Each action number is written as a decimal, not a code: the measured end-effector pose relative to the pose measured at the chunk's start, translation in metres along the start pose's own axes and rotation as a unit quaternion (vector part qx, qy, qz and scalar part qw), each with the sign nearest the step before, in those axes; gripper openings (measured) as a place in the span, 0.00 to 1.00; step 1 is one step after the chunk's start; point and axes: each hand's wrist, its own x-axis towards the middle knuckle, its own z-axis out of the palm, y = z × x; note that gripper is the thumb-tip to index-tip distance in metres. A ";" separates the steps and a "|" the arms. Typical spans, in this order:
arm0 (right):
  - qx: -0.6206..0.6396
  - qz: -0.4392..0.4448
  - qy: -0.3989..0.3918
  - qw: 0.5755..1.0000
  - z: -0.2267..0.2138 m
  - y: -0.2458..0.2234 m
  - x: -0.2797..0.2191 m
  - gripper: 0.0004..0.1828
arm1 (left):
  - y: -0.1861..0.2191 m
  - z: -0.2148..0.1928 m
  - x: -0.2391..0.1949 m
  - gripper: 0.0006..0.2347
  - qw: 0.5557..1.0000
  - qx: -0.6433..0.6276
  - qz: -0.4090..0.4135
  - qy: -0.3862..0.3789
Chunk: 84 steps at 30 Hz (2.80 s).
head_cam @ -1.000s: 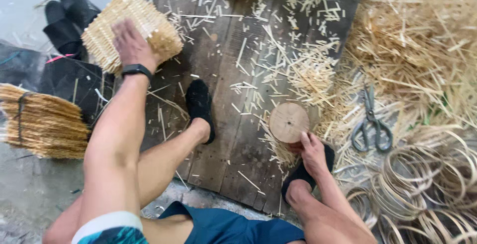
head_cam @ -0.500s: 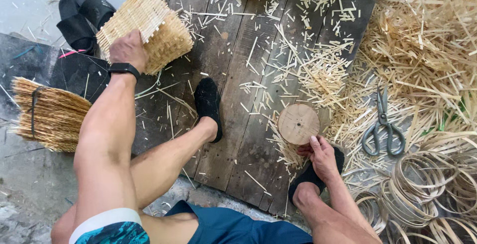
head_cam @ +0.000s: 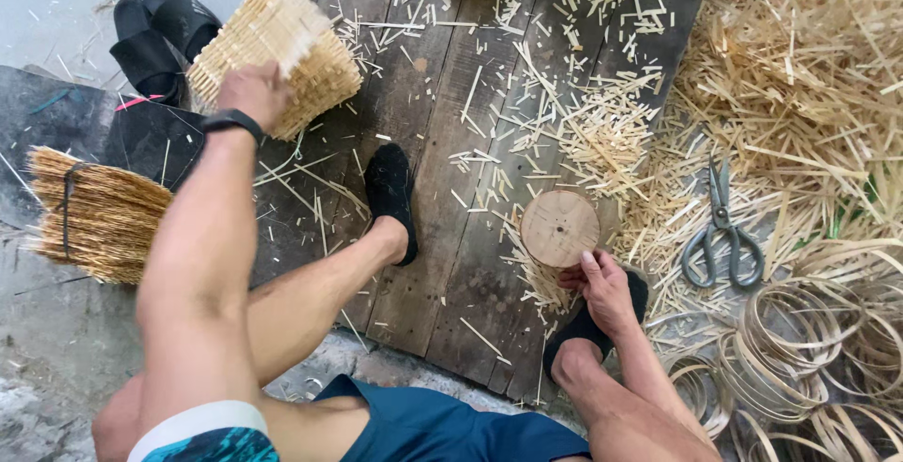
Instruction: The person sits on the floor and repeatedly assembles small woven bamboo bases. They place a pre-woven square mat onto a circular bamboo ring, press it down, and trim the excess mat edges using shears. The finished units are stacked to the left.
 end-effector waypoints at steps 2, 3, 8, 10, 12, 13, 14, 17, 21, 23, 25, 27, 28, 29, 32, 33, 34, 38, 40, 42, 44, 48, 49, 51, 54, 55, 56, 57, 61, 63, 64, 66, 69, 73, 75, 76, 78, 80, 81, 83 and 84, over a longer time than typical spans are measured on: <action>0.002 -0.006 -0.003 1.000 0.002 -0.001 0.001 0.18 | -0.003 -0.028 0.001 0.14 0.989 -0.092 -0.120 0.010; 0.006 -0.015 -0.002 1.000 0.002 -0.002 -0.001 0.17 | -0.001 -0.043 -0.001 0.07 0.990 -0.031 -0.080 0.108; -0.062 0.003 0.055 0.997 0.005 -0.008 0.002 0.16 | 0.054 -0.090 -0.023 0.17 0.906 0.096 0.195 0.364; -0.117 -0.034 0.052 0.991 0.007 -0.011 0.012 0.16 | 0.113 -0.077 -0.033 0.17 0.879 0.043 0.312 0.357; -0.076 -0.007 0.075 0.994 0.014 -0.014 0.023 0.15 | 0.179 -0.046 -0.060 0.17 0.849 -0.025 0.408 0.335; -0.075 -0.021 0.076 0.994 0.015 -0.017 0.024 0.14 | 0.217 -0.022 -0.080 0.18 0.868 0.047 0.387 0.309; -0.075 -0.036 0.077 0.994 0.015 -0.019 0.024 0.14 | 0.247 -0.001 -0.103 0.19 0.877 -0.020 0.431 0.213; 0.112 -0.037 0.077 0.990 0.012 -0.037 0.017 0.20 | 0.312 0.061 -0.172 0.32 0.835 -0.048 0.539 0.104; -0.119 -0.095 0.076 0.985 0.012 -0.062 0.015 0.17 | 0.336 0.106 -0.210 0.30 0.826 -0.091 0.553 0.062; -0.126 -0.063 0.120 0.983 0.014 -0.069 0.015 0.19 | 0.336 0.109 -0.213 0.32 0.840 -0.115 0.528 0.053; -0.135 -0.069 0.143 0.978 0.019 -0.074 0.016 0.20 | 0.334 0.107 -0.206 0.35 0.840 -0.203 0.500 0.057; -0.148 -0.111 0.144 0.972 0.023 -0.077 0.021 0.22 | 0.326 0.105 -0.197 0.38 0.864 -0.282 0.412 0.065; -0.157 -0.111 0.144 0.971 0.024 -0.078 0.024 0.21 | 0.321 0.107 -0.190 0.40 0.871 -0.319 0.366 0.069; -0.165 -0.109 0.144 0.970 0.025 -0.075 0.023 0.21 | 0.320 0.113 -0.182 0.33 0.902 -0.369 0.223 -0.018; -0.144 -0.118 0.146 0.972 0.025 -0.067 0.027 0.21 | 0.319 0.145 -0.153 0.18 0.818 -0.521 -0.096 -0.224; -0.130 -0.126 0.147 0.972 0.024 -0.067 0.030 0.21 | 0.315 0.156 -0.146 0.15 0.746 -0.605 -0.112 -0.256; -0.121 -0.128 0.145 0.974 0.023 -0.066 0.033 0.21 | 0.312 0.166 -0.141 0.13 0.664 -0.680 -0.127 -0.284; -0.111 -0.127 0.150 0.974 0.021 -0.056 0.034 0.19 | 0.297 0.196 -0.140 0.10 0.681 -0.660 -0.125 -0.290; -0.123 -0.132 0.153 0.972 0.020 -0.057 0.035 0.18 | 0.294 0.201 -0.139 0.12 0.674 -0.671 -0.128 -0.283; -0.134 -0.138 0.151 0.970 0.020 -0.056 0.034 0.17 | 0.292 0.204 -0.140 0.12 0.672 -0.677 -0.117 -0.276; -0.160 -0.133 0.166 0.964 0.021 -0.056 0.033 0.16 | 0.292 0.206 -0.141 0.13 0.673 -0.678 -0.116 -0.272; -0.139 -0.142 0.168 0.966 0.028 -0.060 0.033 0.18 | 0.293 0.200 -0.142 0.16 0.685 -0.667 -0.126 -0.264; -0.143 -0.143 0.169 0.965 0.029 -0.060 0.033 0.18 | 0.294 0.196 -0.144 0.17 0.688 -0.665 -0.129 -0.260; -0.152 -0.145 0.171 0.963 0.032 -0.062 0.033 0.19 | 0.295 0.187 -0.145 0.18 0.684 -0.671 -0.136 -0.253; -0.197 -0.054 0.190 0.960 0.030 -0.065 0.031 0.19 | 0.300 0.171 -0.146 0.20 0.704 -0.646 -0.147 -0.256; -0.163 -0.069 0.171 0.969 0.028 -0.066 0.030 0.19 | 0.302 0.167 -0.145 0.20 0.714 -0.632 -0.152 -0.259; -0.128 -0.084 0.152 0.976 0.027 -0.066 0.029 0.18 | 0.303 0.163 -0.144 0.21 0.714 -0.632 -0.158 -0.256; -0.095 -0.098 0.134 0.982 0.025 -0.066 0.029 0.17 | 0.306 0.161 -0.143 0.21 0.714 -0.631 -0.165 -0.254; -0.097 -0.098 0.157 0.978 0.021 -0.057 0.031 0.17 | 0.307 0.162 -0.143 0.22 0.709 -0.638 -0.168 -0.251; -0.093 -0.099 0.163 0.977 0.019 -0.053 0.032 0.18 | 0.306 0.163 -0.144 0.21 0.699 -0.647 -0.171 -0.252; -0.099 -0.106 0.170 0.975 0.019 -0.051 0.034 0.18 | 0.306 0.162 -0.143 0.21 0.693 -0.652 -0.172 -0.253; -0.112 -0.117 0.183 0.970 0.018 -0.049 0.036 0.18 | 0.307 0.159 -0.142 0.22 0.684 -0.662 -0.173 -0.253; -0.143 -0.111 0.209 0.961 0.018 -0.045 0.037 0.19 | 0.306 0.151 -0.151 0.26 0.666 -0.677 -0.193 -0.246; -0.154 -0.128 0.213 0.956 0.018 -0.042 0.037 0.19 | 0.315 0.148 -0.197 0.31 0.630 -0.655 -0.331 -0.254; -0.164 -0.125 0.217 0.954 0.018 -0.042 0.037 0.18 | 0.325 0.155 -0.232 0.23 0.474 -0.761 -0.337 -0.288; -0.151 -0.132 0.211 0.957 0.019 -0.041 0.036 0.18 | 0.331 0.161 -0.245 0.21 0.458 -0.778 -0.326 -0.280; -0.130 -0.149 0.200 0.960 0.019 -0.043 0.038 0.18 | 0.347 0.175 -0.262 0.18 0.423 -0.813 -0.301 -0.264; -0.133 -0.138 0.206 0.960 0.021 -0.041 0.036 0.19 | 0.355 0.186 -0.270 0.13 0.406 -0.829 -0.305 -0.236; -0.134 -0.134 0.209 0.959 0.021 -0.042 0.036 0.19 | 0.358 0.189 -0.270 0.11 0.398 -0.837 -0.304 -0.222; -0.142 -0.138 0.213 0.957 0.022 -0.043 0.035 0.18 | 0.361 0.189 -0.268 0.09 0.389 -0.832 -0.327 -0.222; -0.146 -0.141 0.215 0.955 0.022 -0.044 0.036 0.18 | 0.362 0.187 -0.265 0.08 0.385 -0.830 -0.337 -0.222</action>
